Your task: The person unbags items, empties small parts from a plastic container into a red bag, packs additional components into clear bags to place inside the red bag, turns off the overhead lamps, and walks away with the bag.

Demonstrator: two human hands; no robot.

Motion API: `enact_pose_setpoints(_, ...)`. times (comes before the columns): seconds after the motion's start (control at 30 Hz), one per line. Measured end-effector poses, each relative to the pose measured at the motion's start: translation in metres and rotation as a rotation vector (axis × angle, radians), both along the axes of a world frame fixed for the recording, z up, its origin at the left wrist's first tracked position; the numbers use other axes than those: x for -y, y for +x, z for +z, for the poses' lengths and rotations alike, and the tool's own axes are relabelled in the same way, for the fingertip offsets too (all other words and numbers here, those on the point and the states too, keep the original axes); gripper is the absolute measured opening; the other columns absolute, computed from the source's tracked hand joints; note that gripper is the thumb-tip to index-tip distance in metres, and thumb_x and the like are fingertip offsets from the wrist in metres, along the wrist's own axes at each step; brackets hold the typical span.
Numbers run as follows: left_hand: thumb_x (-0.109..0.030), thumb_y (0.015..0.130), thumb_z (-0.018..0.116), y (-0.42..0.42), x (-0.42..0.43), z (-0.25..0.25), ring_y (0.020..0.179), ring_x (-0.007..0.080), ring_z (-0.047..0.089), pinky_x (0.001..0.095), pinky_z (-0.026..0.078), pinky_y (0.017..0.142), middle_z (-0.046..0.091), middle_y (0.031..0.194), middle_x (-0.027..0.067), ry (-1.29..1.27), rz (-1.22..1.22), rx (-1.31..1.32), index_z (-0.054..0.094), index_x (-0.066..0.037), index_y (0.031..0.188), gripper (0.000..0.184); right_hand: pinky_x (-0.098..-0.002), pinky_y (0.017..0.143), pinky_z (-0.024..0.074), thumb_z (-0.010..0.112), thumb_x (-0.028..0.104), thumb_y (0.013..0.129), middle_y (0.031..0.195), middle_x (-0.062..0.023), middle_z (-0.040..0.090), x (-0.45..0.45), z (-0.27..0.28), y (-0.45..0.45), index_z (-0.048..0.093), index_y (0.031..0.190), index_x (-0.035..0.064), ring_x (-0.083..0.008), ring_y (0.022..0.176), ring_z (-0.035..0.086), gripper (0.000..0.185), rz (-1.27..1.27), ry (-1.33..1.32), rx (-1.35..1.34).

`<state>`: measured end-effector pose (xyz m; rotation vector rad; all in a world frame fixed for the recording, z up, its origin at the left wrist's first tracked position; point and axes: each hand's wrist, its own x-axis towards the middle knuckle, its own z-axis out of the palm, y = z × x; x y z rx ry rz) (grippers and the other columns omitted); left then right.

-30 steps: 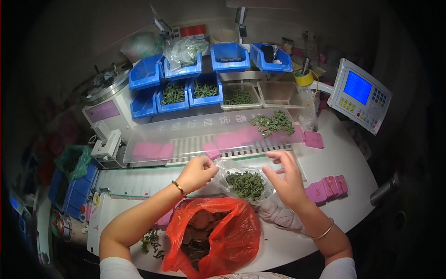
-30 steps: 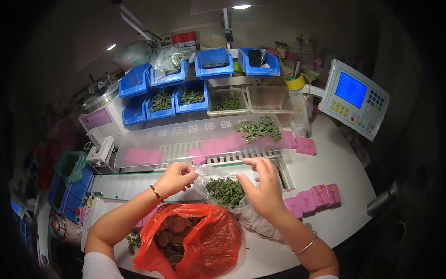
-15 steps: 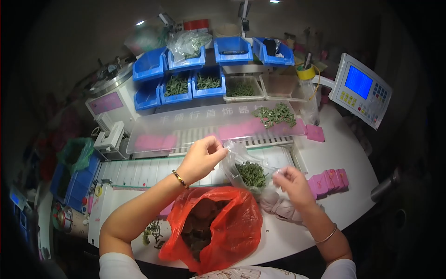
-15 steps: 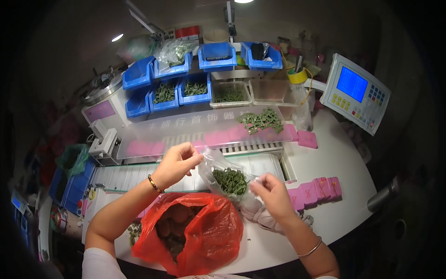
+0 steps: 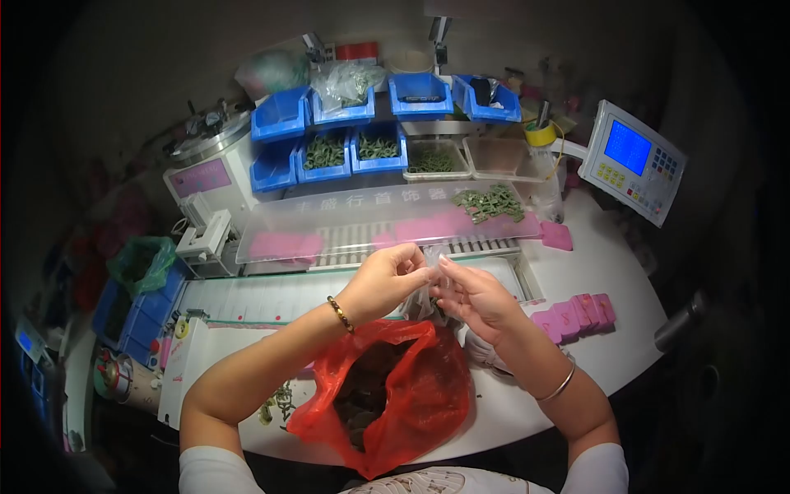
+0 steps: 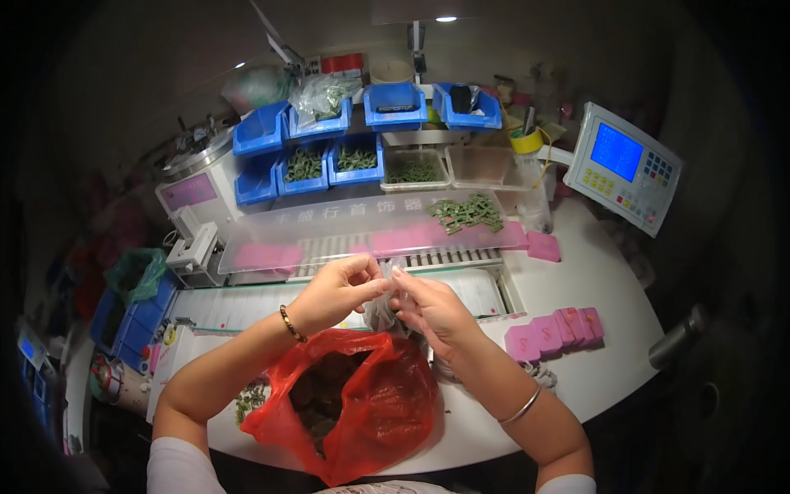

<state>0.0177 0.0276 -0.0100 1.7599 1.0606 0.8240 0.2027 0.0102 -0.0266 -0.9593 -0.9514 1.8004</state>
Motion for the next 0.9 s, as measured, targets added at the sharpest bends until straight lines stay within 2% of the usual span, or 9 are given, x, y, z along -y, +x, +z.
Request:
enact_pose_setpoints(0.17, -0.019, 0.087, 0.061, 0.002, 0.011, -0.003, 0.066, 0.0053, 0.051, 0.0227, 0.044, 0.058, 0.057, 0.072, -0.0013, 0.079, -0.036, -0.035, 0.058, -0.004, 0.084, 0.016, -0.0249, 0.072, 0.0426, 0.058, 0.026, 0.090, 0.090, 0.0002, 0.062, 0.000, 0.001, -0.007, 0.062, 0.098, 0.0080, -0.0094, 0.084, 0.057, 0.020, -0.022, -0.078, 0.154)
enact_pose_setpoints(0.23, -0.018, 0.086, 0.061, -0.001, 0.016, -0.005, 0.068, 0.0065, 0.052, 0.0238, 0.045, 0.061, 0.058, 0.073, -0.0007, 0.129, -0.026, -0.093, 0.058, -0.003, 0.085, 0.015, -0.0249, 0.071, 0.0380, 0.058, 0.030, 0.089, 0.088, -0.0006, 0.063, -0.003, -0.002, -0.006, 0.064, 0.092, 0.0092, -0.0079, 0.078, 0.052, 0.022, 0.051, 0.057, 0.071)
enact_pose_setpoints(0.3, -0.017, 0.086, 0.061, -0.009, 0.019, -0.005, 0.069, 0.0077, 0.053, 0.0250, 0.046, 0.064, 0.058, 0.075, 0.0000, 0.179, -0.009, -0.152, 0.059, -0.003, 0.086, 0.015, -0.0251, 0.070, 0.0394, 0.058, 0.027, 0.089, 0.088, -0.0030, 0.065, -0.001, -0.005, -0.008, 0.064, 0.092, 0.0065, -0.0099, 0.077, 0.056, 0.022, -0.085, -0.043, 0.089)
enact_pose_setpoints(0.43, -0.017, 0.088, 0.060, -0.036, 0.032, 0.009, 0.077, 0.0083, 0.056, 0.0241, 0.048, 0.068, 0.060, 0.086, 0.0024, 0.181, 0.077, -0.005, 0.058, -0.003, 0.094, 0.015, -0.0253, 0.073, 0.0421, 0.057, 0.026, 0.089, 0.092, -0.0048, 0.067, -0.005, -0.006, 0.006, 0.062, 0.093, 0.0085, -0.0119, 0.081, 0.061, 0.019, -0.111, 0.010, -0.067)
enact_pose_setpoints(0.53, -0.015, 0.090, 0.056, -0.056, 0.056, 0.025, 0.079, 0.0077, 0.055, 0.0227, 0.047, 0.068, 0.059, 0.086, 0.0025, 0.224, 0.177, 0.053, 0.055, -0.002, 0.095, 0.014, -0.0242, 0.067, 0.0451, 0.056, 0.024, 0.090, 0.085, 0.0008, 0.065, 0.001, 0.008, 0.021, 0.060, 0.087, 0.0126, -0.0087, 0.072, 0.061, 0.012, -0.164, 0.120, -0.019)
enact_pose_setpoints(0.63, -0.026, 0.087, 0.063, -0.074, 0.092, 0.037, 0.072, 0.0122, 0.056, 0.0281, 0.047, 0.064, 0.059, 0.078, 0.0044, 0.297, 0.291, 0.166, 0.055, -0.002, 0.088, 0.025, -0.0207, 0.063, 0.0443, 0.058, 0.022, 0.090, 0.079, 0.0033, 0.062, 0.006, 0.018, 0.029, 0.059, 0.087, 0.0121, -0.0074, 0.072, 0.060, 0.011, -0.244, 0.220, 0.015)
enact_pose_setpoints(0.77, -0.042, 0.074, 0.074, -0.091, 0.136, 0.043, 0.066, 0.0217, 0.056, 0.0306, 0.044, 0.059, 0.055, 0.072, 0.0088, 0.786, 0.106, -0.208, 0.053, -0.005, 0.075, 0.042, -0.0205, 0.067, 0.0453, 0.059, 0.017, 0.089, 0.079, 0.0025, 0.060, 0.005, 0.024, 0.039, 0.061, 0.090, 0.0068, -0.0065, 0.069, 0.057, 0.010, -0.282, 0.438, 0.096)
enact_pose_setpoints(0.83, -0.053, 0.065, 0.075, -0.083, 0.161, 0.047, 0.064, 0.0237, 0.053, 0.0345, 0.043, 0.057, 0.052, 0.071, 0.0083, 0.789, 0.084, -0.533, 0.054, -0.005, 0.071, 0.052, -0.0210, 0.069, 0.0456, 0.059, 0.015, 0.089, 0.080, 0.0014, 0.060, 0.013, 0.031, 0.040, 0.062, 0.093, 0.0040, -0.0067, 0.067, 0.055, 0.012, -0.319, 0.471, 0.142)
enact_pose_setpoints(0.9, -0.053, 0.064, 0.076, -0.078, 0.176, 0.037, 0.063, 0.0241, 0.051, 0.0342, 0.042, 0.056, 0.049, 0.072, 0.0079, 0.768, 0.072, -0.655, 0.055, -0.005, 0.072, 0.054, -0.0209, 0.070, 0.0452, 0.059, 0.016, 0.089, 0.079, 0.0007, 0.060, 0.020, 0.037, 0.046, 0.062, 0.094, 0.0036, -0.0071, 0.068, 0.055, 0.013, -0.327, 0.522, 0.245)
